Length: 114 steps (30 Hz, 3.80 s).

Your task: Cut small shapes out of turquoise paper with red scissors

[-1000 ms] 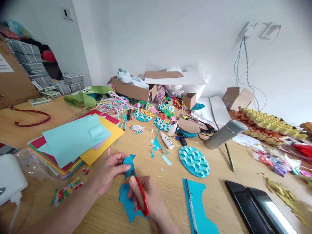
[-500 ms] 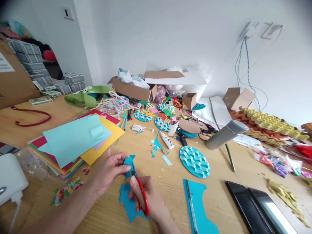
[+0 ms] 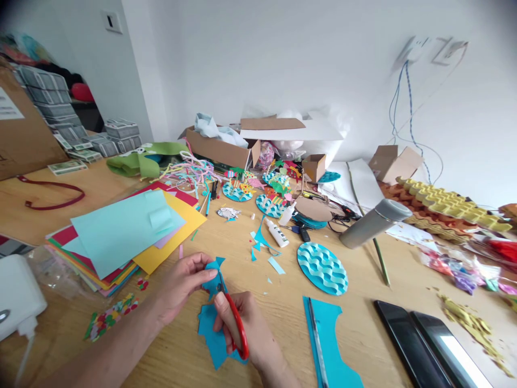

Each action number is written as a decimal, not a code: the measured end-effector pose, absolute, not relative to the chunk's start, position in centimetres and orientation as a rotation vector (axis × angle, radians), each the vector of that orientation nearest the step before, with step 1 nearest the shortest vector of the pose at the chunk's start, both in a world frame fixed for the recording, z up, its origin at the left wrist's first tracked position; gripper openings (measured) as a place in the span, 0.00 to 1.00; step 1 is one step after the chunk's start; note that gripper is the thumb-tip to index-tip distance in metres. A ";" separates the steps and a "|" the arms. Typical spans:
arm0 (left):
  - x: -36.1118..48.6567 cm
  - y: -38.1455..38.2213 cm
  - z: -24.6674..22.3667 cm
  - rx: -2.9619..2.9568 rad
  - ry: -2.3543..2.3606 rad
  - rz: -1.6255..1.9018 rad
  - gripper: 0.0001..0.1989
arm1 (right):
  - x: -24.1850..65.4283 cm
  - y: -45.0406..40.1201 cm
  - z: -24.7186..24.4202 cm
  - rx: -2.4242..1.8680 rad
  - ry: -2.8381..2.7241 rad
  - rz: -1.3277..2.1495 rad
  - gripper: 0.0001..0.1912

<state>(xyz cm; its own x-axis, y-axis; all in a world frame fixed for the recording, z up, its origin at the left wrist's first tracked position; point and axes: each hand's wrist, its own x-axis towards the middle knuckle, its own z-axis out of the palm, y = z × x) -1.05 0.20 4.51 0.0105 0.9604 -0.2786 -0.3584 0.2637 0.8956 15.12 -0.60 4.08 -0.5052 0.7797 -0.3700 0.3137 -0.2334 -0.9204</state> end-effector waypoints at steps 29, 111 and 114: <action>-1.3 0.1 3.9 0.659 0.962 1.043 0.15 | 15.4 -0.3 2.4 -1.082 -1.364 2.003 0.39; -1.0 0.1 4.4 0.749 1.131 1.120 0.11 | 15.0 -0.7 3.0 -1.160 -1.483 1.899 0.36; -1.0 0.1 4.4 0.750 1.134 1.123 0.11 | 15.0 -0.6 2.9 -1.162 -1.495 1.892 0.36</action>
